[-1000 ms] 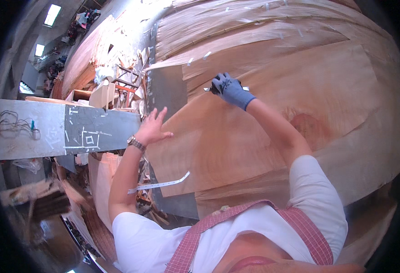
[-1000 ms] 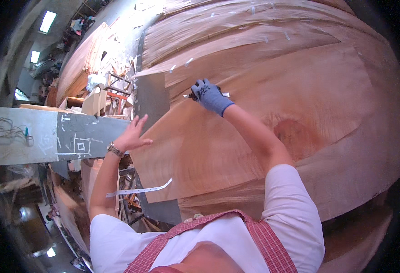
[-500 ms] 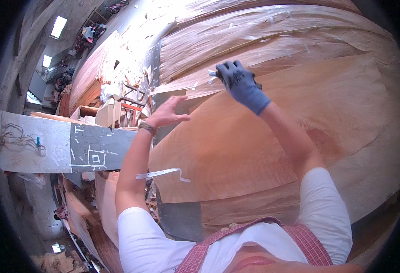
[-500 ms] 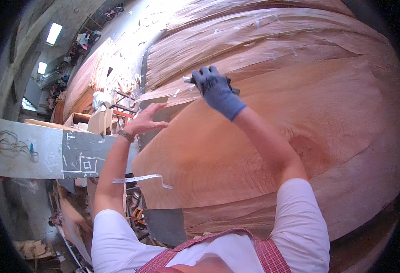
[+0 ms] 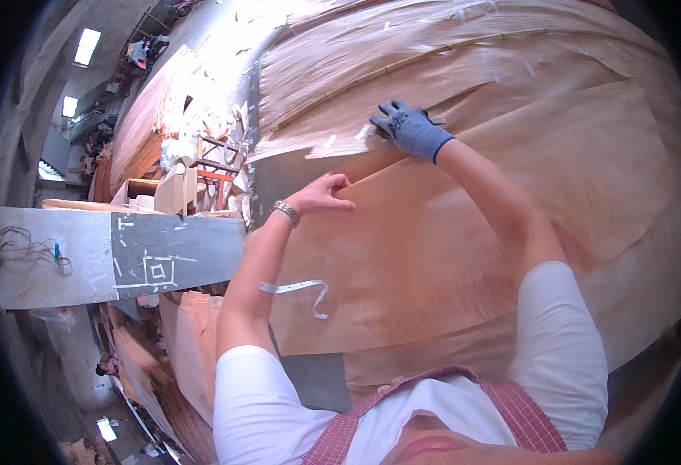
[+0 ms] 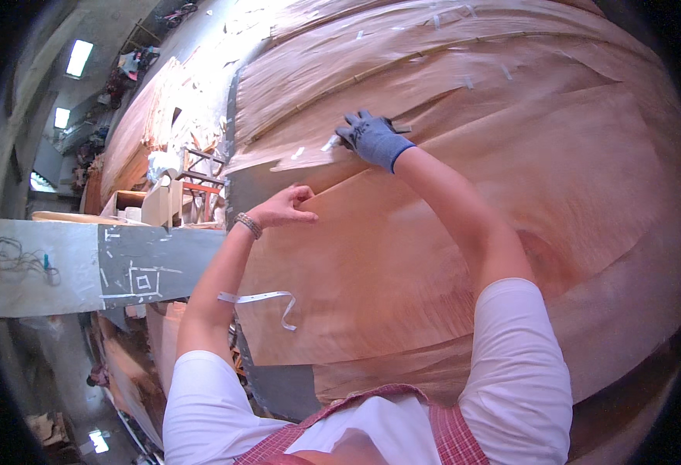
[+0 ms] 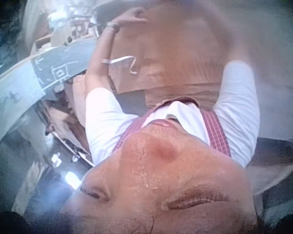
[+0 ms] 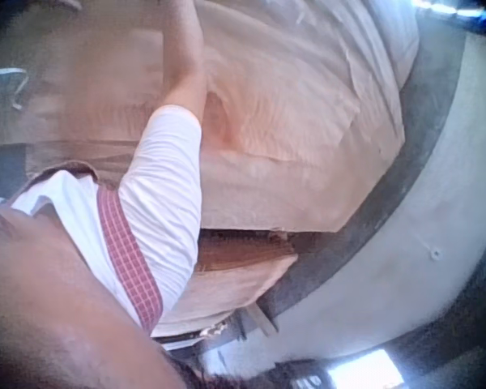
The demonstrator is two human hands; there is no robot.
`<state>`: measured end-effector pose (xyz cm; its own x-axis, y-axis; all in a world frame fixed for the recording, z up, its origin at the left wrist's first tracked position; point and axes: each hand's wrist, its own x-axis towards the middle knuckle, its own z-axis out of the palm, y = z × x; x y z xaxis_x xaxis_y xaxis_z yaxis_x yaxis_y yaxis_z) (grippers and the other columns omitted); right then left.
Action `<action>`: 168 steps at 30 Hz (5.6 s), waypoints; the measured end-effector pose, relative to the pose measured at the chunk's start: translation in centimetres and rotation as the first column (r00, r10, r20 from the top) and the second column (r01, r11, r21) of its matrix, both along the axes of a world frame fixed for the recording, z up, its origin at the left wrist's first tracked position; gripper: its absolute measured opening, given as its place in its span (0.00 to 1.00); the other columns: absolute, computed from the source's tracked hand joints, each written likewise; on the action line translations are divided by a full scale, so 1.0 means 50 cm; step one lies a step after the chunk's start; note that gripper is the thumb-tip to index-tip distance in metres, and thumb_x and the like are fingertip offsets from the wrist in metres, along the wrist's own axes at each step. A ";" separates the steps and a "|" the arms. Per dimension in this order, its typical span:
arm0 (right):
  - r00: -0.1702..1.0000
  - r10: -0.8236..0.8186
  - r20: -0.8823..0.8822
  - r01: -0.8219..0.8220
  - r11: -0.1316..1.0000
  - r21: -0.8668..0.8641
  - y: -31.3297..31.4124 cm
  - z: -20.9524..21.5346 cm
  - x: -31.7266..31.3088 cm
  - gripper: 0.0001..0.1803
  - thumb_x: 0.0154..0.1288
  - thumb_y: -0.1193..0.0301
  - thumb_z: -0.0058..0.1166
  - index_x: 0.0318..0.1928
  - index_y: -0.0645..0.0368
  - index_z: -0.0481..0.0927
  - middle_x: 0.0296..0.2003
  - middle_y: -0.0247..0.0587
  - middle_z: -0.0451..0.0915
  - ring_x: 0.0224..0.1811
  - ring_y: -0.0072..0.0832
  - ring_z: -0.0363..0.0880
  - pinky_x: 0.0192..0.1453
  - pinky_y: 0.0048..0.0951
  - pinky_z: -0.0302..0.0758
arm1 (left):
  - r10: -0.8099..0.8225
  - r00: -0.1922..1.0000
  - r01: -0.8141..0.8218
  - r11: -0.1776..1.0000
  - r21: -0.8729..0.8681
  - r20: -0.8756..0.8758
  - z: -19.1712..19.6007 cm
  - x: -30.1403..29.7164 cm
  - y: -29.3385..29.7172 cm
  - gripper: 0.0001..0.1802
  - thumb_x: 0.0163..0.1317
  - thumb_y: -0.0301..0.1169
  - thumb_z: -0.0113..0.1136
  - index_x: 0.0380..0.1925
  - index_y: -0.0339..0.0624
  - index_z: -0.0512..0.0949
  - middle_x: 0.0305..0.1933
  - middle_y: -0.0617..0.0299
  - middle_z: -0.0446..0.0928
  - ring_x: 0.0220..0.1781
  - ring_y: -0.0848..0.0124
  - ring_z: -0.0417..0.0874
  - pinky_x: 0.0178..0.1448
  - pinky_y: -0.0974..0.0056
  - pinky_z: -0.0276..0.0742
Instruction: The person applies small strips of white tape to cracks and edges of large wood veneer sheets, smoothing the sheets by hand and using a small utility knife to cut tape and trim edges.
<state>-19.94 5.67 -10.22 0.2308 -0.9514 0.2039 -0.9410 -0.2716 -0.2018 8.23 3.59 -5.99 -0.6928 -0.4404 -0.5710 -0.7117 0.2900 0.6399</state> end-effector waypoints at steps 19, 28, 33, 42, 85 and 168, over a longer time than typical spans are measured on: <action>0.955 0.075 0.287 -0.116 0.985 0.130 0.206 0.195 -0.069 0.18 0.59 0.53 0.64 0.43 0.47 0.82 0.43 0.40 0.79 0.50 0.40 0.79 0.50 0.45 0.78 | 0.150 0.986 -0.152 0.988 0.012 0.075 0.290 0.162 -0.038 0.13 0.55 0.34 0.73 0.25 0.41 0.78 0.24 0.73 0.76 0.28 0.85 0.71 0.31 0.73 0.67; 0.947 -0.320 0.014 0.309 0.902 -0.302 0.128 0.136 -0.103 0.20 0.59 0.56 0.63 0.50 0.46 0.78 0.50 0.37 0.75 0.51 0.38 0.77 0.39 0.39 0.82 | 0.172 0.964 0.052 0.627 -0.778 0.202 0.207 0.006 -0.179 0.12 0.57 0.39 0.64 0.36 0.45 0.81 0.41 0.58 0.83 0.47 0.57 0.82 0.55 0.48 0.72; 0.943 -0.273 -0.190 0.153 0.865 -0.479 0.163 0.073 -0.080 0.25 0.63 0.67 0.53 0.62 0.46 0.71 0.62 0.41 0.69 0.60 0.40 0.73 0.37 0.37 0.82 | 0.334 0.905 0.107 0.419 -0.902 0.263 0.067 -0.032 -0.210 0.27 0.61 0.46 0.61 0.60 0.55 0.71 0.70 0.55 0.66 0.71 0.55 0.65 0.70 0.37 0.57; 0.936 -0.258 -0.240 0.306 0.933 0.188 0.209 -0.042 -0.186 0.27 0.71 0.62 0.49 0.69 0.32 0.66 0.73 0.43 0.60 0.73 0.50 0.61 0.53 0.59 0.79 | 0.214 0.937 -0.030 0.839 -0.544 0.278 -0.060 -0.096 0.012 0.46 0.64 0.65 0.51 0.77 0.62 0.49 0.81 0.48 0.41 0.81 0.45 0.41 0.76 0.32 0.43; 0.998 -0.046 -0.044 0.040 0.991 -0.126 0.327 0.014 0.437 0.24 0.70 0.60 0.48 0.66 0.40 0.70 0.69 0.46 0.65 0.72 0.48 0.61 0.69 0.54 0.60 | 0.738 -0.632 -0.147 0.184 0.972 -0.236 0.132 0.438 0.065 0.33 0.63 0.61 0.58 0.52 0.43 0.76 0.57 0.53 0.78 0.60 0.53 0.79 0.61 0.46 0.77; 0.988 0.119 -0.094 -0.025 0.738 0.674 0.188 0.052 0.666 0.34 0.49 0.35 0.62 0.39 0.53 0.84 0.39 0.46 0.85 0.44 0.45 0.83 0.47 0.41 0.76 | 0.738 -0.154 -0.567 0.479 0.671 -0.657 0.223 0.564 0.037 0.20 0.70 0.48 0.58 0.46 0.41 0.78 0.38 0.56 0.83 0.33 0.68 0.85 0.34 0.65 0.82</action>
<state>13.38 15.06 -7.64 0.2821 -0.8103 -0.5136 -0.9536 -0.1783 -0.2425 36.41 5.44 5.16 -0.1060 -0.9937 -0.0367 0.4633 -0.0821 0.8824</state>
